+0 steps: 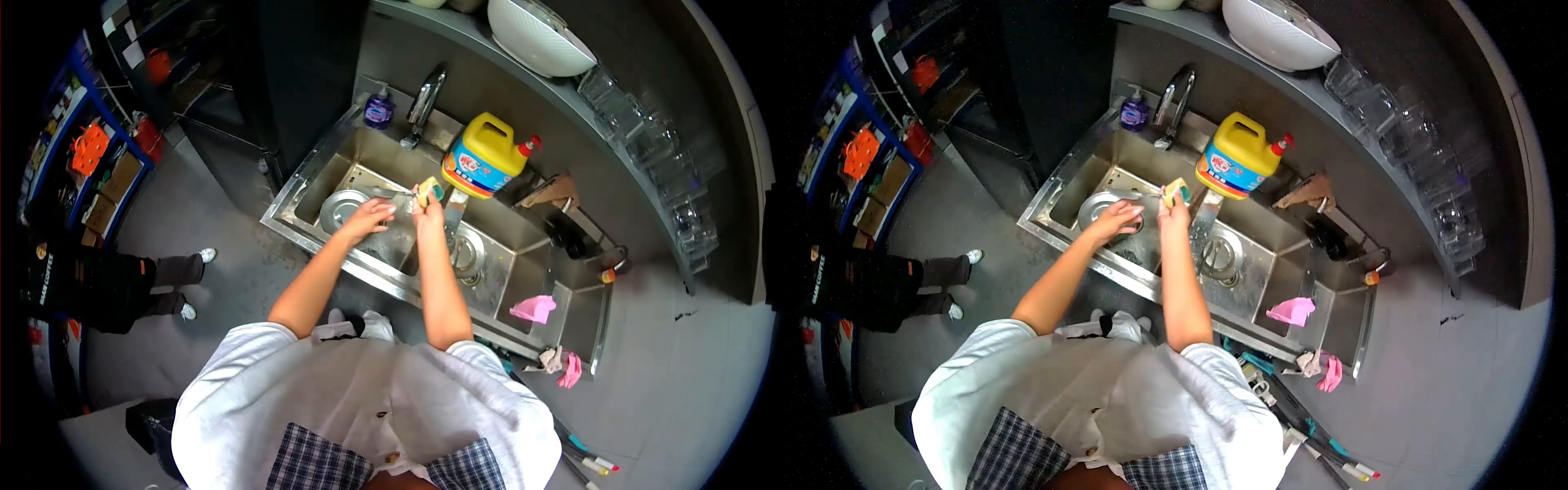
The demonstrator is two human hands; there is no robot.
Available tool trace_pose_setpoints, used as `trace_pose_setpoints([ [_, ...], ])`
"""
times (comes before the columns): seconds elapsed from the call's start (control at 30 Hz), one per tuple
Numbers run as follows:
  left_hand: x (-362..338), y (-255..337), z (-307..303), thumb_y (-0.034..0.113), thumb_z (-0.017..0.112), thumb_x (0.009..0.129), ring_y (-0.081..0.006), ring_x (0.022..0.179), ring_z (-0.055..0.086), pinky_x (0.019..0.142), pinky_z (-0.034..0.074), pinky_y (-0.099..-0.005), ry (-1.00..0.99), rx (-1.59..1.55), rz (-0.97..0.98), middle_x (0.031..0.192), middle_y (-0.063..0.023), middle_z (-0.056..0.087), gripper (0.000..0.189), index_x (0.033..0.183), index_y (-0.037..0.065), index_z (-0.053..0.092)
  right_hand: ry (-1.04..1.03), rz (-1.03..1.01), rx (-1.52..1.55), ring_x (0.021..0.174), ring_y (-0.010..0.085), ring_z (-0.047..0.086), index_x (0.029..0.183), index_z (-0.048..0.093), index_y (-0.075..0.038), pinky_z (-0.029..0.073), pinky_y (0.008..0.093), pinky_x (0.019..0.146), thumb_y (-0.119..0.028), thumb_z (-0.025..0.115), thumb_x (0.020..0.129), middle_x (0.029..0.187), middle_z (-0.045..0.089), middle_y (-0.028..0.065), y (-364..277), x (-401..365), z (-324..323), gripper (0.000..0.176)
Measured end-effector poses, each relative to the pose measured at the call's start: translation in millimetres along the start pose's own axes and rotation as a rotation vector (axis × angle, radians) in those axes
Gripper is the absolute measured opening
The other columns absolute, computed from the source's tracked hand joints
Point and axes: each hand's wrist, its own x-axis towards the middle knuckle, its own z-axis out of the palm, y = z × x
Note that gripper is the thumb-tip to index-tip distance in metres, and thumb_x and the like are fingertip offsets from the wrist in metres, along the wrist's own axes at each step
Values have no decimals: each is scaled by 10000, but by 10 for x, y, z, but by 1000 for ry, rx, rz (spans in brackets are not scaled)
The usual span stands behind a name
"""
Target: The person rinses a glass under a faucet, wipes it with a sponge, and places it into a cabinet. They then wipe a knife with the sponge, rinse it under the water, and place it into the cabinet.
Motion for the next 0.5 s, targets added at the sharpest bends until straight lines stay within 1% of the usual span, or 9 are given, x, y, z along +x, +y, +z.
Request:
trace_pose_setpoints([
  [0.03, 148, -109, 113, 314, 599, 897, -98, 931, 579, 785, 471, -268, 67, -37, 36, 1113, -2, 612, 442, 1271, 99, 503, -17, 47, -19, 960, 276, 610, 1109, 540, -10, 550, 382, 789, -93, 614, 870, 1051, 616, 119, 101, 14, -82, 264],
  [0.1, 240, -16, 351, 340, 572, 912, -92, 926, 561, 765, 452, -255, 159, -3, 129, 1076, 12, 615, 363, 1185, 101, 583, -87, 124, -5, 950, 250, 612, 1090, 552, -30, 539, 368, 815, -129, 627, 868, 1049, 619, 107, 294, 32, -276, 254],
  [0.13, 479, -211, 317, 367, 522, 932, -106, 961, 557, 759, 445, -261, 174, -35, 311, 1064, -8, 626, 335, 1095, 98, 638, -115, 222, 48, 955, 238, 608, 1090, 551, -51, 542, 369, 811, -150, 626, 872, 1046, 618, 98, 326, 27, -351, 251],
  [0.23, 632, -212, 193, 399, 457, 953, -120, 959, 565, 750, 441, -284, 206, 34, 313, 1046, -28, 638, 370, 1044, 98, 653, -45, 206, -15, 969, 240, 602, 1102, 547, -72, 543, 400, 813, -157, 620, 878, 1047, 615, 87, 270, -199, -281, 251],
  [0.3, 479, 58, 202, 442, 379, 967, -130, 949, 585, 751, 426, -313, 299, 115, 200, 982, -43, 653, 425, 929, 101, 628, 48, 19, -129, 940, 257, 611, 1104, 537, -66, 557, 445, 766, -160, 632, 872, 1041, 613, 92, 125, 19, -481, 267],
  [0.37, 504, 104, 144, 443, 376, 970, -141, 796, 622, 694, 436, -300, 323, 39, 219, 856, -39, 641, 385, 866, 118, 554, 157, -140, -391, 913, 265, 622, 1130, 522, -78, 542, 444, 768, -180, 627, 877, 1056, 615, 87, -149, -254, -332, 292],
  [0.4, 630, 4, 124, 422, 354, 980, -123, 460, 434, 448, 354, -252, 267, -159, 237, 622, 3, 491, 360, 823, 117, 466, 65, -228, -485, 893, 243, 624, 1126, 531, -87, 539, 401, 711, -182, 620, 885, 1030, 620, 86, -237, -289, -321, 274],
  [0.43, 619, 38, 135, 422, 354, 980, -115, 444, 403, 431, 336, -253, 208, -119, 199, 607, 10, 457, 355, 823, 119, 451, 15, -260, -584, 836, 209, 630, 1124, 539, -68, 528, 351, 653, -196, 630, 881, 1000, 627, 89, -308, -357, -250, 289],
  [0.5, 456, 115, 184, 423, 355, 981, -98, 413, 341, 395, 302, -255, 91, -38, 112, 575, 22, 391, 346, 822, 123, 421, -105, -246, -680, 777, 177, 632, 1091, 559, -35, 523, 313, 616, -210, 633, 880, 946, 638, 79, -368, -430, -99, 284],
])
